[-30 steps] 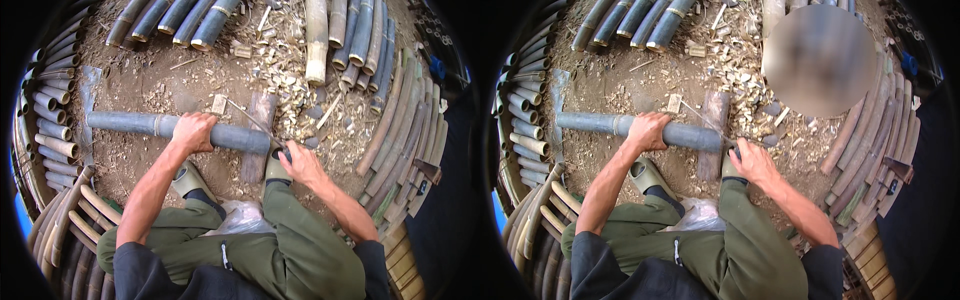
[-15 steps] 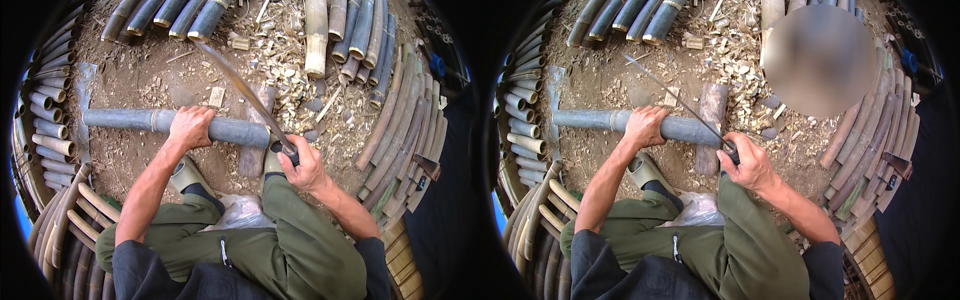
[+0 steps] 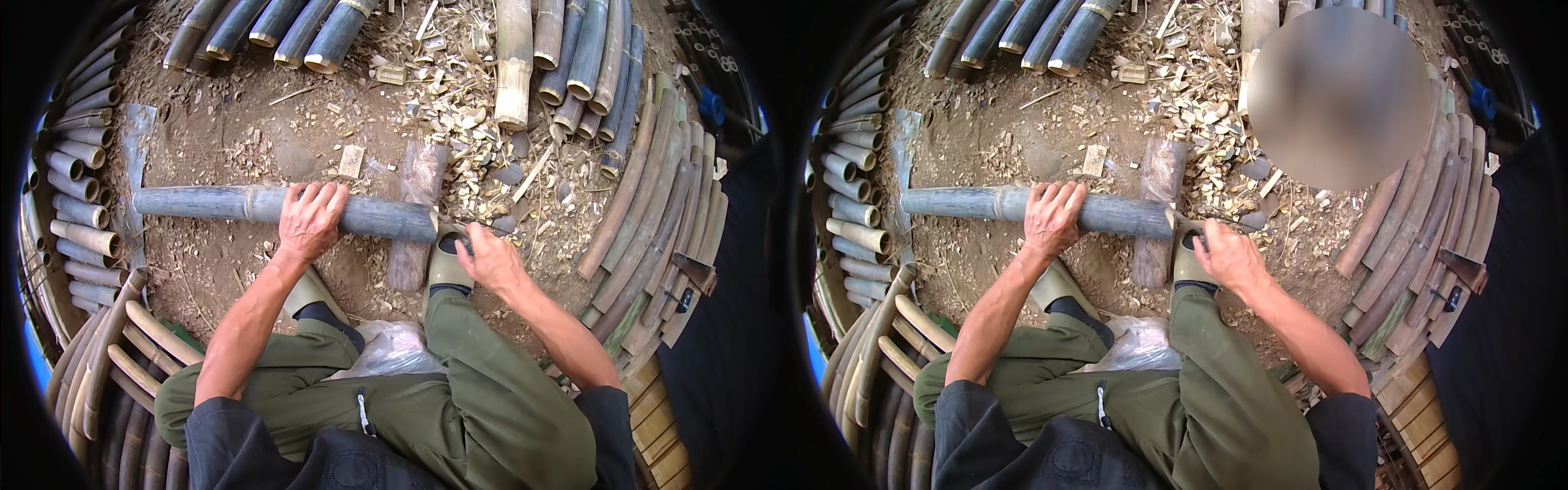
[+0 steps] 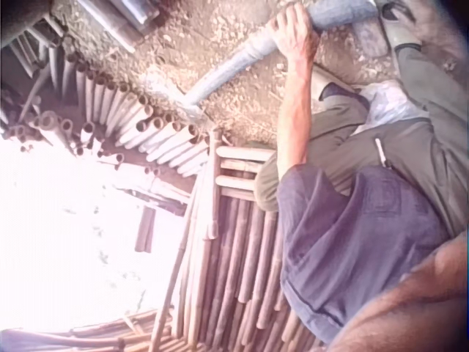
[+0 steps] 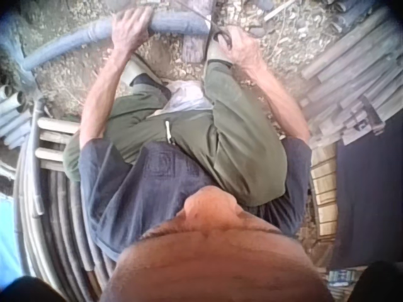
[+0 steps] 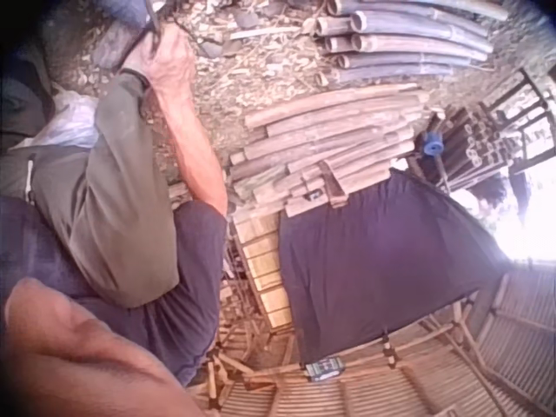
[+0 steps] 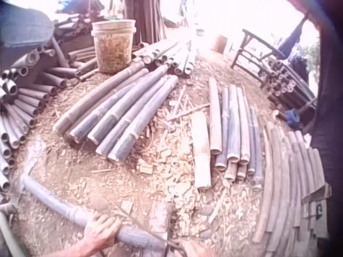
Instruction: The person uses a machete to shave and cut notches into pieces of bamboo. They position stalks on a wooden block and strike them with the blade to remove sections and smooth the outer surface.
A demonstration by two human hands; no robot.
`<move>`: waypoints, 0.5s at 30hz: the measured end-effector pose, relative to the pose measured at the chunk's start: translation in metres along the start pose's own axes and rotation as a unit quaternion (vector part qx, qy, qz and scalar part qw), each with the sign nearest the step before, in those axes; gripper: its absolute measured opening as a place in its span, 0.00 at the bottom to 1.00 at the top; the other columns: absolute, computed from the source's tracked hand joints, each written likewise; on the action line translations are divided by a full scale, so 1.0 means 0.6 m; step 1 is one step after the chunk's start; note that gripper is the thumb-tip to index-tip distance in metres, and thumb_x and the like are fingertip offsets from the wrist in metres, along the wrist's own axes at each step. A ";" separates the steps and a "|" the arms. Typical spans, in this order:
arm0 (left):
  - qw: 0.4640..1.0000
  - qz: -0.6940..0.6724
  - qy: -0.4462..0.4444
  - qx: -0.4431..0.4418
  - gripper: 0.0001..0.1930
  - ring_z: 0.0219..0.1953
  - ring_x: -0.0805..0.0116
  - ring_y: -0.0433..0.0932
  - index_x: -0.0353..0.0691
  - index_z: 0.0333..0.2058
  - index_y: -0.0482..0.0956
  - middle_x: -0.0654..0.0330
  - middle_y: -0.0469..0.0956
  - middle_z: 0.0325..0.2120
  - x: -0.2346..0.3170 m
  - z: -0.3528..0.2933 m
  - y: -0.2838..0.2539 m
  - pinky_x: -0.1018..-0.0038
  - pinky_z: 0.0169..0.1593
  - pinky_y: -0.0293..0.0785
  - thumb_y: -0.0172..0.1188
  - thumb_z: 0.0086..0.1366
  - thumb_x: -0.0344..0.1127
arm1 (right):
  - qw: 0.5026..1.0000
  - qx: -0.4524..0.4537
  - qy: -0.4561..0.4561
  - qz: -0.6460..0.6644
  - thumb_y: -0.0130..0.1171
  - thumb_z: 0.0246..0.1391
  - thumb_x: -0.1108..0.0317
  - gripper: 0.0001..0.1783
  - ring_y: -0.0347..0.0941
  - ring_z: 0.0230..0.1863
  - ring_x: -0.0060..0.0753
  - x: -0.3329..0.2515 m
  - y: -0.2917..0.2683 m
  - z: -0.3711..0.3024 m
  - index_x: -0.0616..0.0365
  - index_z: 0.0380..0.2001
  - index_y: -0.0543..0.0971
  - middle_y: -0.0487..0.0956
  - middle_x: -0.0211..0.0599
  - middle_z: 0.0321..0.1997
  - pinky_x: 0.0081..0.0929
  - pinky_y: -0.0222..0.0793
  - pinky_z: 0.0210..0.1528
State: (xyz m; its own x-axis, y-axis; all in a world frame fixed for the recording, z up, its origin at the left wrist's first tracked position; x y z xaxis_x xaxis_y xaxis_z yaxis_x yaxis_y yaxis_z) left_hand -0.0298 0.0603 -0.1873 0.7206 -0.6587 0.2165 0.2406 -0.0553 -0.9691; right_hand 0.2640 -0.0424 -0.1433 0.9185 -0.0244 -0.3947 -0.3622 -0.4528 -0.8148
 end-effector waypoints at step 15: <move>0.961 -0.030 -0.023 -0.275 0.37 0.51 0.55 0.77 0.45 0.56 0.70 0.55 0.77 0.48 -0.043 -0.008 -0.016 0.59 0.57 0.71 0.73 0.45 0.42 | 0.989 -0.056 0.083 0.106 0.58 0.61 0.59 0.16 0.79 0.29 0.65 0.007 0.011 0.002 0.61 0.39 0.69 0.80 0.58 0.27 0.53 0.75 0.30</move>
State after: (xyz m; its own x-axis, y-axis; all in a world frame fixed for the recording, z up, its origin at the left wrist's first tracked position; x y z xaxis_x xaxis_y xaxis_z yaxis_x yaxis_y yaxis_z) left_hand -0.0537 0.0743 -0.1839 0.7471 -0.6089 0.2667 -0.0882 -0.4884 -0.8681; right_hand 0.2653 -0.0446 -0.1506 0.8405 -0.2709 -0.4692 -0.5382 -0.5173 -0.6654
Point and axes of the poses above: each hand's wrist, its own z-axis towards the middle knuckle, its own y-axis out of the palm, x = y × z, the point moved 3 cm from there along z, towards the middle knuckle
